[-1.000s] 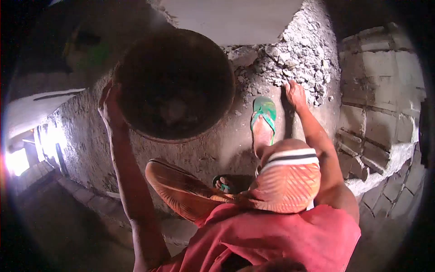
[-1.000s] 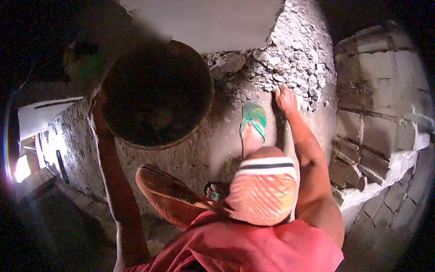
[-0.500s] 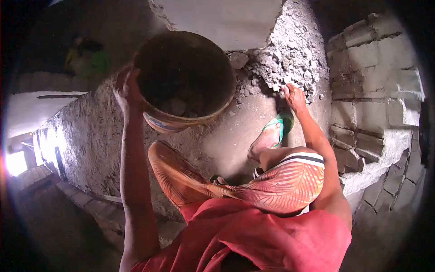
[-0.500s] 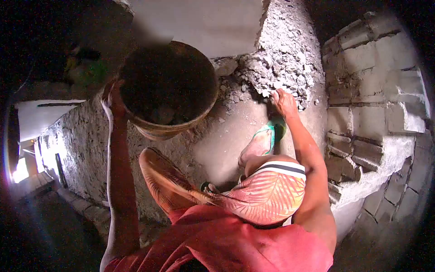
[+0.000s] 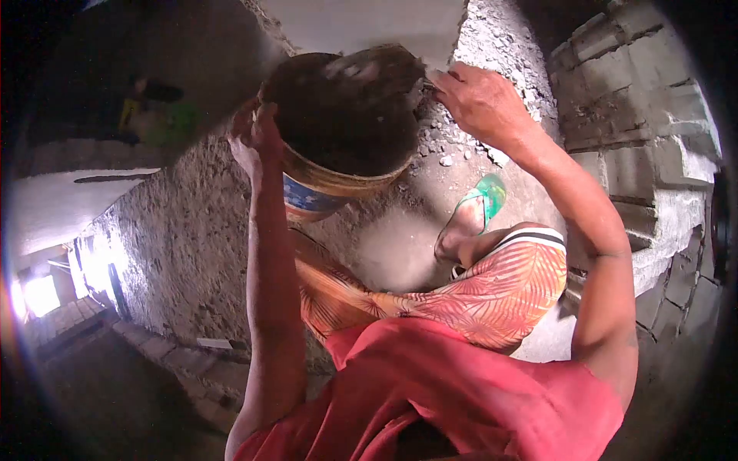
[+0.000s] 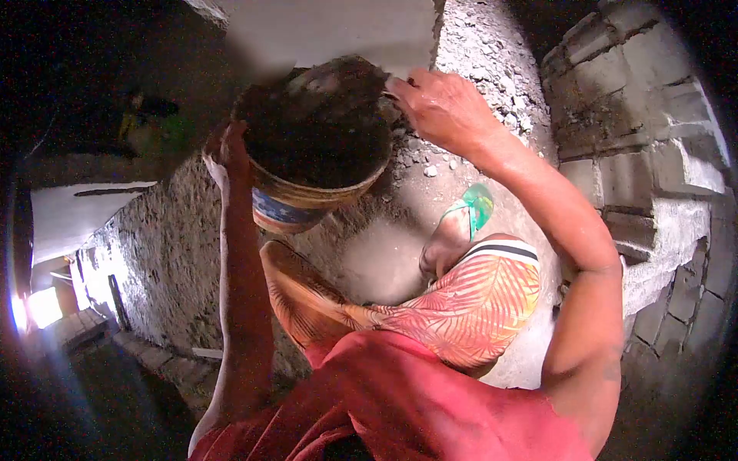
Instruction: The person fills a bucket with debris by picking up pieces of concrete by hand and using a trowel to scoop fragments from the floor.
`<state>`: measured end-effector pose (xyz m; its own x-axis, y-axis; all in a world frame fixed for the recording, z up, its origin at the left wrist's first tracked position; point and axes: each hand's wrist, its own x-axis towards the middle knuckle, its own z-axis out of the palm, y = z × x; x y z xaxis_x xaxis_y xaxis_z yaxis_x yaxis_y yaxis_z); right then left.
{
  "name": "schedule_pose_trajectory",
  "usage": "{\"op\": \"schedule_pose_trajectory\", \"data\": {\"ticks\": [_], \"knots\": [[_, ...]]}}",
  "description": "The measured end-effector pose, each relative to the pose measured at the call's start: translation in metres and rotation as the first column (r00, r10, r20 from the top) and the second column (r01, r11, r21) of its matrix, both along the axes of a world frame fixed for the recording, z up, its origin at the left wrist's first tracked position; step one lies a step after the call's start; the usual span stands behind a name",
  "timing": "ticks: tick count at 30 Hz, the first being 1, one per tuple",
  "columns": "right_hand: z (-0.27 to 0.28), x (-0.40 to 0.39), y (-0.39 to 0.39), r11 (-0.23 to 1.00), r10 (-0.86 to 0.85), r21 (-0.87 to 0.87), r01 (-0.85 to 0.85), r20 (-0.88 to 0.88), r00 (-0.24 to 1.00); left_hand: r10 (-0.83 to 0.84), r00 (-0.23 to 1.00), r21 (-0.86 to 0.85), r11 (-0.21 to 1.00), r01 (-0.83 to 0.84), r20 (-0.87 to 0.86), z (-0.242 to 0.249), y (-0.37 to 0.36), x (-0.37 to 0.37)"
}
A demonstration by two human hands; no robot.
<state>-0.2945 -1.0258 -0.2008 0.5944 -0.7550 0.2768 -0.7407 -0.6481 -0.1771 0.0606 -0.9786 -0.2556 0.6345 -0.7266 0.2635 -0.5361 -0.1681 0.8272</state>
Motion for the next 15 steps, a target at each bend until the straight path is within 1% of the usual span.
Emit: {"op": "schedule_pose_trajectory", "data": {"ticks": [1, 2, 4, 5, 6, 7, 8, 9, 10, 11, 12, 13, 14, 15], "knots": [[0.000, 0.005, 0.002, 0.996, 0.075, -0.060, -0.071, 0.061, 0.995, -0.017, 1.000, 0.013, 1.000, 0.017, -0.002, -0.003, 0.001, 0.009], [-0.006, 0.000, 0.005, 0.996, 0.075, -0.050, -0.071, 0.069, 0.995, -0.017, 1.000, 0.024, 1.000, 0.016, 0.005, -0.005, 0.005, 0.020], [-0.030, -0.028, 0.008, 0.996, -0.086, -0.018, 0.092, 0.207, 0.974, -0.016, 0.993, -0.040, 0.999, 0.011, -0.120, -0.006, 0.012, 0.037], [-0.064, -0.052, 0.007, 0.990, -0.144, 0.031, 0.141, 0.186, 0.972, 0.023, 0.958, -0.040, 0.999, -0.035, -0.285, -0.005, 0.014, 0.044], [-0.080, -0.070, 0.021, 0.953, -0.227, 0.234, 0.193, 0.129, 0.965, 0.023, 0.959, -0.039, 0.999, -0.036, -0.282, -0.005, 0.016, 0.053], [-0.124, -0.092, 0.032, 0.888, -0.284, 0.385, 0.251, 0.031, 0.958, -0.029, 0.897, -0.087, 0.996, -0.011, -0.442, -0.007, 0.019, 0.063], [-0.142, -0.096, 0.055, 0.792, -0.305, 0.525, 0.313, -0.105, 0.947, -0.087, 0.807, -0.139, 0.990, 0.006, -0.585, -0.008, 0.020, 0.073], [-0.167, -0.101, 0.076, 0.784, -0.251, 0.577, 0.227, -0.040, 0.967, -0.009, 0.813, -0.032, 0.999, -0.013, -0.583, -0.012, 0.017, 0.081], [-0.183, -0.101, 0.088, 0.762, -0.047, 0.640, 0.096, -0.093, 0.995, -0.005, 0.812, -0.036, 0.999, -0.020, -0.583, -0.024, 0.010, 0.098], [-0.206, -0.095, 0.094, 0.702, 0.115, 0.712, -0.029, -0.073, 0.991, -0.068, 0.852, -0.046, 0.998, 0.052, -0.519, -0.043, 0.001, 0.118], [-0.198, -0.079, 0.101, 0.634, 0.136, 0.773, -0.015, -0.092, 0.986, -0.133, 0.883, -0.051, 0.991, 0.123, -0.451, -0.054, -0.004, 0.127], [-0.218, -0.066, 0.100, 0.643, 0.203, 0.759, -0.104, -0.038, 0.978, -0.128, 0.884, -0.056, 0.992, 0.115, -0.450, -0.047, -0.006, 0.118], [-0.234, -0.058, 0.093, 0.636, 0.260, 0.767, -0.082, -0.113, 0.959, -0.108, 0.830, -0.042, 0.994, 0.102, -0.547, -0.039, -0.010, 0.109], [-0.241, -0.051, 0.082, 0.649, 0.245, 0.759, -0.048, -0.150, 0.958, -0.085, 0.767, -0.024, 0.996, 0.090, -0.636, -0.029, -0.010, 0.097]]}}
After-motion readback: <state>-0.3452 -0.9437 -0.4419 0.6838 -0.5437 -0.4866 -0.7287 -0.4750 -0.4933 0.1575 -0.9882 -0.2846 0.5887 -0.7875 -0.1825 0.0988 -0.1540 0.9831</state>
